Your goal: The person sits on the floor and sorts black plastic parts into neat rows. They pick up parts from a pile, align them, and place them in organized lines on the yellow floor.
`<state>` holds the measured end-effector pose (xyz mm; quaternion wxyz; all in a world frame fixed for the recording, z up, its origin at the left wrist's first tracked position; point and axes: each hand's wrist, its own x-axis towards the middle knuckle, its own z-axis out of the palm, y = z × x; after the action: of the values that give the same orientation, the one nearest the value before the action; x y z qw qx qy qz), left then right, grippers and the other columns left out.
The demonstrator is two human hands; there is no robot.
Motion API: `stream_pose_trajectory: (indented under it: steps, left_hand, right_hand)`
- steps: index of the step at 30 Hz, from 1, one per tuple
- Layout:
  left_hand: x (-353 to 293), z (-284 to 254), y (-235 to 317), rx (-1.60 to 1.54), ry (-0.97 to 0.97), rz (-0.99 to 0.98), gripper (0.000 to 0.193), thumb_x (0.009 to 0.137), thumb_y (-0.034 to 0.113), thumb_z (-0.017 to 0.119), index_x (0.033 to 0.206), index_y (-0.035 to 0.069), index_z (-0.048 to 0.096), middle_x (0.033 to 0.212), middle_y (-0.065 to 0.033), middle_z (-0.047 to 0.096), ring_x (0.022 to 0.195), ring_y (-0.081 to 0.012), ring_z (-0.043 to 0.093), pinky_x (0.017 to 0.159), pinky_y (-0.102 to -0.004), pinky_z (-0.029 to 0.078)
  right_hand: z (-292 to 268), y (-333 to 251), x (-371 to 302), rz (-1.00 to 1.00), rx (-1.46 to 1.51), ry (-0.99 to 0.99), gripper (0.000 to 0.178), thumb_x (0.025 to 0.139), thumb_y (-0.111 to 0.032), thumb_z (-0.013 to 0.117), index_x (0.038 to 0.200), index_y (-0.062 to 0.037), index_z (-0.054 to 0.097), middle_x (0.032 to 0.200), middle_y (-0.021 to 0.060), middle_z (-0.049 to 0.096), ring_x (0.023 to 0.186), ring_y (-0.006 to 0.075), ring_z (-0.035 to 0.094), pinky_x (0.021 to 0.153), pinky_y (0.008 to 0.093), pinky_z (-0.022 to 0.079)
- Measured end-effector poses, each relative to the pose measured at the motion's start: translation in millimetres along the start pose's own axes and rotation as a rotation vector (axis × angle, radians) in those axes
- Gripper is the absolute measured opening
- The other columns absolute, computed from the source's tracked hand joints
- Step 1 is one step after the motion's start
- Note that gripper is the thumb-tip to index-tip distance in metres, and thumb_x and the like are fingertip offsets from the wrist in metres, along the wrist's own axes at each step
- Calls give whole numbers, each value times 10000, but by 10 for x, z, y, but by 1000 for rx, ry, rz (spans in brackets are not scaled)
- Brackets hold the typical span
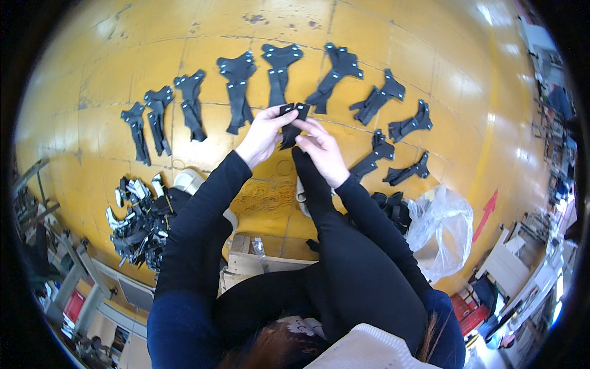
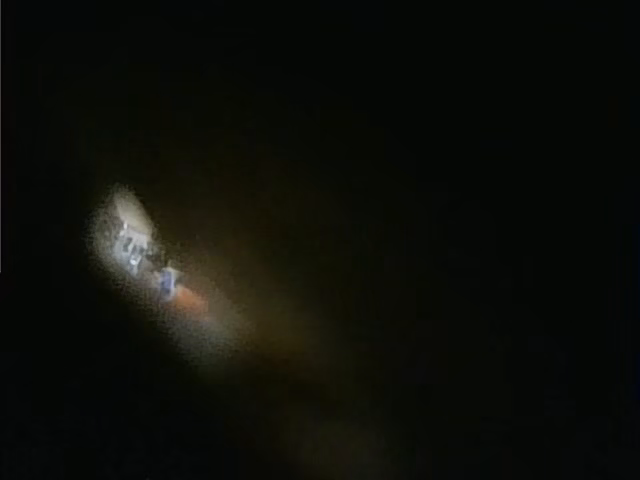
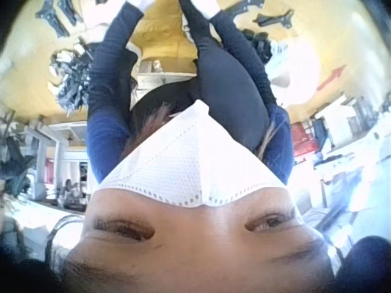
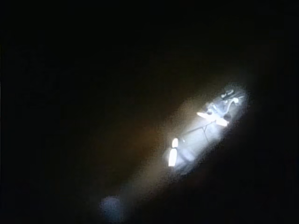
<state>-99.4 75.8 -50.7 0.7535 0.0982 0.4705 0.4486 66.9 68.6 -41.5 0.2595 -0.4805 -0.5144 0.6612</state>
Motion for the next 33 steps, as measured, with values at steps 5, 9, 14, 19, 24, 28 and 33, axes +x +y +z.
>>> stream_pose_trajectory:
  steps: [5, 9, 14, 19, 24, 28, 33]
  left_hand:
    - [-51, -105, -174, -34, 35, -119, 306, 968, 191, 464, 1246, 67, 501, 1205, -84, 567, 1066, -176, 558, 853, -343, 483]
    - [-114, -85, -197, -36, 34, -196, 381, 990, 157, 381, 1358, 65, 340, 1298, -128, 508, 1109, -232, 550, 903, -410, 484]
    - [-56, -23, -293, 57, -38, -172, 278, 971, 143, 447, 1220, 23, 421, 1243, -161, 544, 1070, -224, 577, 869, -344, 504]
    - [-116, 49, -286, 80, -66, -201, 232, 969, 191, 460, 1132, 30, 492, 1099, -126, 608, 932, -189, 633, 783, -275, 523]
    - [-161, -10, -346, 18, -34, -141, 233, 978, 241, 453, 1109, 52, 492, 826, -6, 520, 735, -120, 542, 691, -255, 471]
    - [-181, 4, -412, 29, -24, -155, 210, 977, 228, 455, 1109, 69, 494, 815, 7, 509, 726, -111, 519, 676, -255, 450]
    - [-170, 4, -509, 24, -60, -196, 191, 971, 205, 456, 1092, 66, 507, 793, 2, 506, 705, -110, 515, 675, -256, 453]
  right_hand:
    - [-162, 136, -48, 18, 116, 85, 310, 874, -32, 569, 1183, -15, 589, 1220, 36, 451, 933, 91, 550, 825, 228, 446]
    - [-555, 405, -14, 32, 147, 382, 293, 843, -8, 599, 1132, -39, 628, 1325, 111, 434, 895, 108, 590, 813, 237, 469]
    - [-1290, 873, 47, 41, 141, 772, 323, 807, 53, 591, 1118, -30, 620, 998, 56, 616, 783, 87, 566, 724, 235, 471]
    - [-1958, 1165, -372, 24, 38, 1048, 288, 817, 44, 553, 1085, -20, 634, 983, 53, 625, 831, 112, 567, 751, 248, 468]
    - [-2325, 1390, -980, 92, 7, 1249, 304, 799, 47, 537, 1083, 2, 635, 885, 43, 611, 770, 105, 543, 698, 230, 435]
    - [-2400, 1522, -1211, 168, 71, 1277, 316, 800, 73, 533, 1090, -4, 633, 835, 4, 570, 717, 77, 510, 654, 207, 422]
    - [-2015, 1225, -804, 50, -48, 1227, 249, 826, 41, 568, 1070, 20, 613, 995, 89, 637, 884, 145, 600, 793, 260, 465]
